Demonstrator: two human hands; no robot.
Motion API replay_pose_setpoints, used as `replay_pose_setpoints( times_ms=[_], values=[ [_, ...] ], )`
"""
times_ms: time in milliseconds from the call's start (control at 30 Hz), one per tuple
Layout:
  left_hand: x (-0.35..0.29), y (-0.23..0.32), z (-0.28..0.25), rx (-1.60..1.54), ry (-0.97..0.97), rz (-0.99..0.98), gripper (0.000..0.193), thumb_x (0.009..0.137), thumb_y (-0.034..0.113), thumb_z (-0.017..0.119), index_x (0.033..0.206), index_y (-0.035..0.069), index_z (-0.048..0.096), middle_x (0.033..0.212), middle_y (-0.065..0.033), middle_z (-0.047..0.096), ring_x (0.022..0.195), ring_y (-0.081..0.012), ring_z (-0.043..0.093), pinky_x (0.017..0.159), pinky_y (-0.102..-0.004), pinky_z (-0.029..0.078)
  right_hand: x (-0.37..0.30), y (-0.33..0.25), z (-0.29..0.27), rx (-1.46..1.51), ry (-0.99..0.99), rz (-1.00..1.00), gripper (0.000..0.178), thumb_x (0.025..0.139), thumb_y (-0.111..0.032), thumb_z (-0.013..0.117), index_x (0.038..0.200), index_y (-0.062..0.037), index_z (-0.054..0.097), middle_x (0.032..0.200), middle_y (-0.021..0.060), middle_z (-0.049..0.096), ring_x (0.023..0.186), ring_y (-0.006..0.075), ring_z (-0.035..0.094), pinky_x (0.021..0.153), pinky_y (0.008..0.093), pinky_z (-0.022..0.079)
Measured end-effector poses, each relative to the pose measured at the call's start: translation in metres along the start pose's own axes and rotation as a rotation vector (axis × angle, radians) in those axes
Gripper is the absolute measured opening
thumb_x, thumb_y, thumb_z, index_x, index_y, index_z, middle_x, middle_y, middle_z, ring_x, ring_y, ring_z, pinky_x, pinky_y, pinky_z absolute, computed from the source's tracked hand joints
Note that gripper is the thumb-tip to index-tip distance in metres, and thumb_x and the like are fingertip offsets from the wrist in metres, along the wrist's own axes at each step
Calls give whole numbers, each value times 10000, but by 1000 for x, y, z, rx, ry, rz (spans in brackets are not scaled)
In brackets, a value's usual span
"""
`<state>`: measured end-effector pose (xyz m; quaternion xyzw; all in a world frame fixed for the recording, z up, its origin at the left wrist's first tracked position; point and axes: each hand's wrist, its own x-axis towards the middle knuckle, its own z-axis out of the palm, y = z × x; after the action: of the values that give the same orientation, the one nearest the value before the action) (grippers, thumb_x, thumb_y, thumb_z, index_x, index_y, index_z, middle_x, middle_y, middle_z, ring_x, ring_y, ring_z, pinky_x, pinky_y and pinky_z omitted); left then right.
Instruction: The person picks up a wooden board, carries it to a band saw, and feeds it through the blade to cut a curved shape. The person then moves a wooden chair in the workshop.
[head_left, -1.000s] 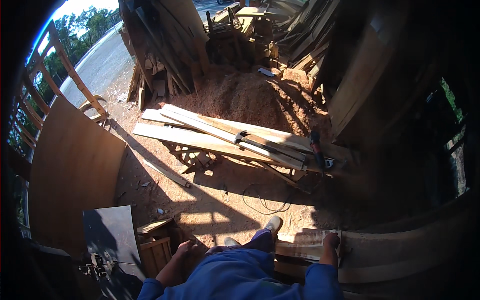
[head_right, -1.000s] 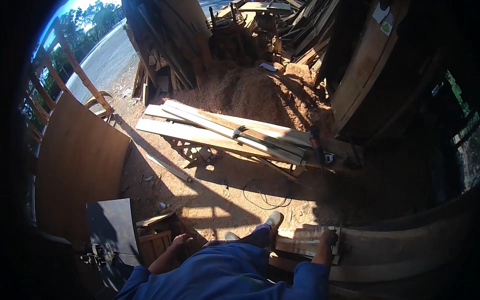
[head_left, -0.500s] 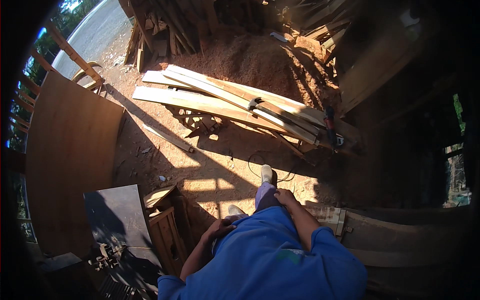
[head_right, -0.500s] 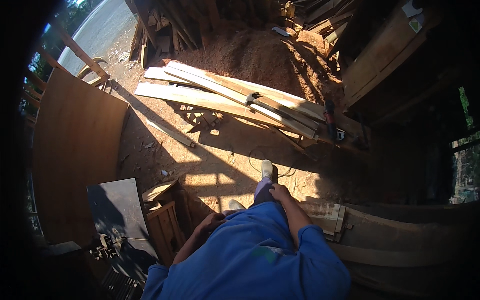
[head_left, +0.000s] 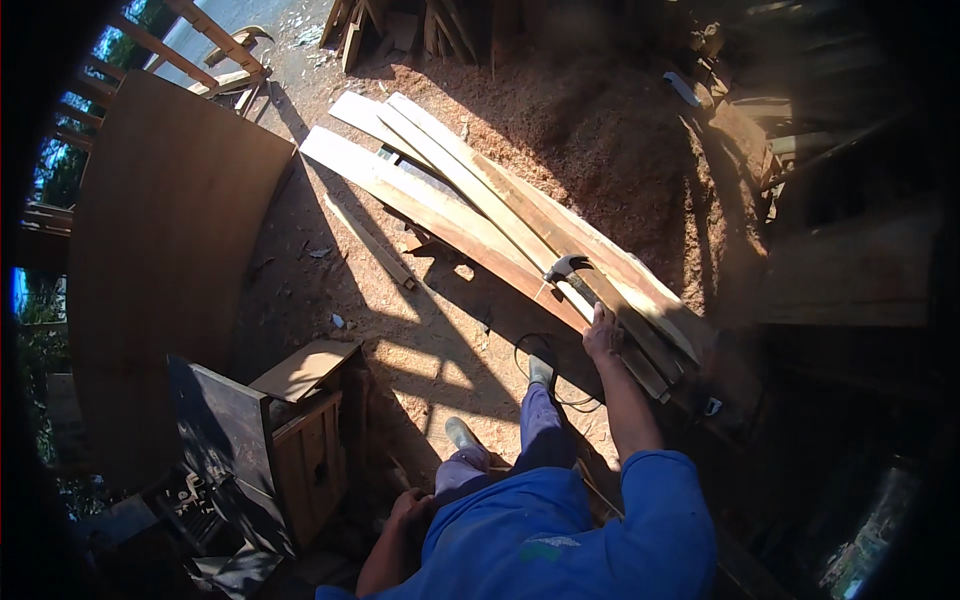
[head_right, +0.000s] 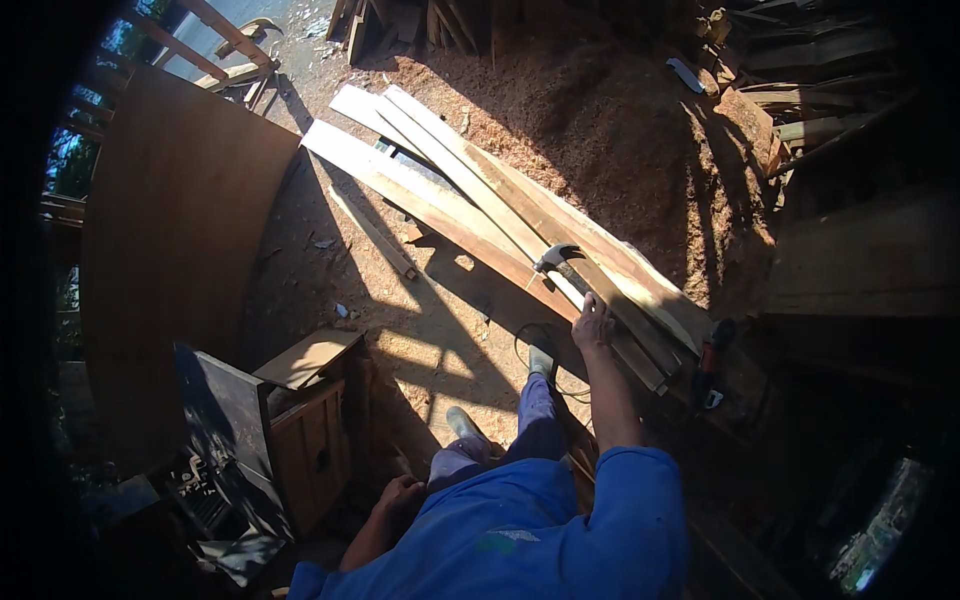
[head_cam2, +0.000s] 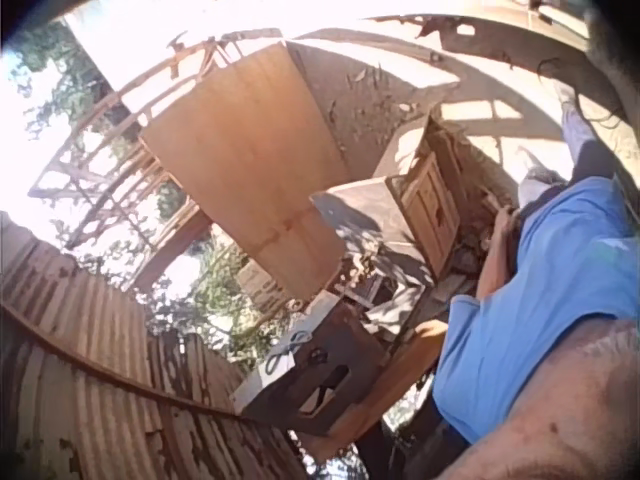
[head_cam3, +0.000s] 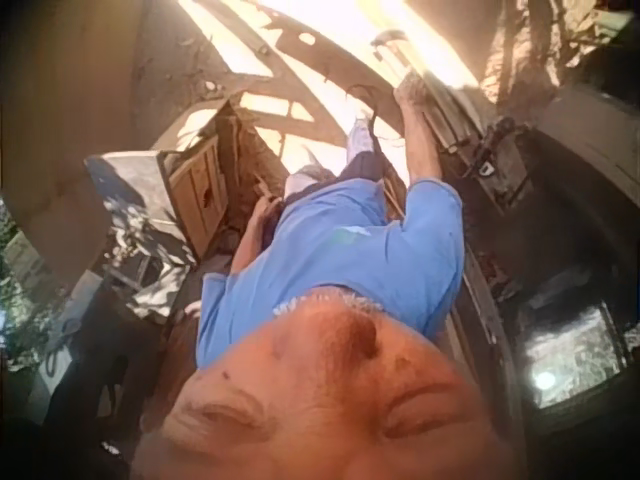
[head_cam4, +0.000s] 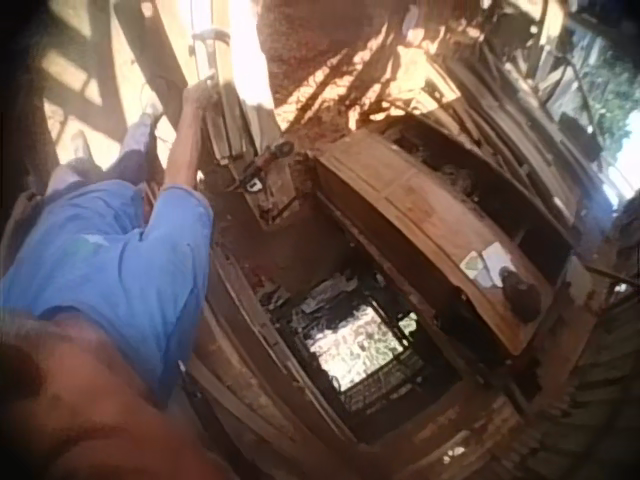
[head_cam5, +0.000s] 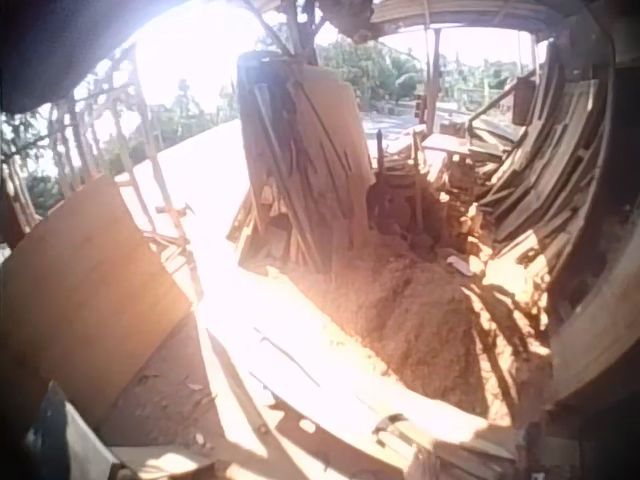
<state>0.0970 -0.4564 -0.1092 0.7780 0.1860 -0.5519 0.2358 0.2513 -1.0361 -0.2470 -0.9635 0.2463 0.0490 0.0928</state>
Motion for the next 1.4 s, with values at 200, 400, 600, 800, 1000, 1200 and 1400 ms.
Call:
replay_pose_setpoints(
  times_ms=[200, 400, 600, 800, 1000, 1200, 1400],
  values=[
    [-37, 140, 28, -25, -8, 132, 449, 909, 393, 647, 1186, 43, 692, 1142, -174, 705, 1061, -292, 677, 935, -389, 504, 70, 18, 9, -160, -192, -87, 203, 910, -227, 558, 1033, -76, 503, 999, 196, 577, 948, 364, 640, 788, 507, 531],
    [-18, 176, 29, -200, 58, 125, 422, 915, 342, 676, 1185, 18, 672, 1119, -185, 704, 1048, -282, 677, 917, -378, 505, 95, 59, -9, 111, -33, -168, 300, 961, -216, 581, 1155, -29, 449, 992, 227, 538, 844, 403, 634, 669, 465, 558],
    [11, 153, 27, -243, 61, 6, 380, 911, 345, 692, 1084, 7, 679, 1036, -158, 720, 961, -236, 681, 870, -354, 503, 120, 166, 20, 136, 2, -101, 359, 967, -206, 570, 1253, -40, 430, 1074, 229, 491, 961, 429, 560, 787, 504, 492],
    [-3, 179, 21, -158, 68, -19, 400, 894, 348, 684, 1089, 0, 679, 1068, -178, 715, 1033, -311, 678, 906, -384, 496, 99, 214, 36, 155, -13, -137, 413, 864, -190, 651, 1220, -93, 466, 1118, 200, 509, 1044, 419, 534, 899, 516, 466],
    [3, 198, 18, -280, 28, -69, 324, 911, 306, 683, 1044, 10, 673, 996, -142, 716, 966, -236, 676, 861, -361, 496, 106, 149, 24, 89, 145, -213, 480, 803, -227, 711, 1207, -70, 507, 1112, 176, 527, 1061, 379, 523, 886, 499, 450],
    [21, 195, 27, -257, 85, 9, 272, 930, 270, 676, 1035, 19, 680, 976, -99, 718, 952, -171, 663, 870, -327, 491, 98, -40, -24, 23, -117, -354, 747, 740, -377, 804, 1324, -44, 478, 1151, 158, 524, 1075, 323, 529, 908, 455, 443],
    [11, 176, 46, -353, 99, -2, 312, 931, 296, 668, 1073, 18, 679, 1018, -121, 719, 979, -206, 675, 887, -334, 496, 103, -64, 12, -66, -93, -179, 629, 719, -292, 834, 1193, -33, 511, 1059, 165, 564, 1038, 330, 564, 901, 450, 442]
  ],
)
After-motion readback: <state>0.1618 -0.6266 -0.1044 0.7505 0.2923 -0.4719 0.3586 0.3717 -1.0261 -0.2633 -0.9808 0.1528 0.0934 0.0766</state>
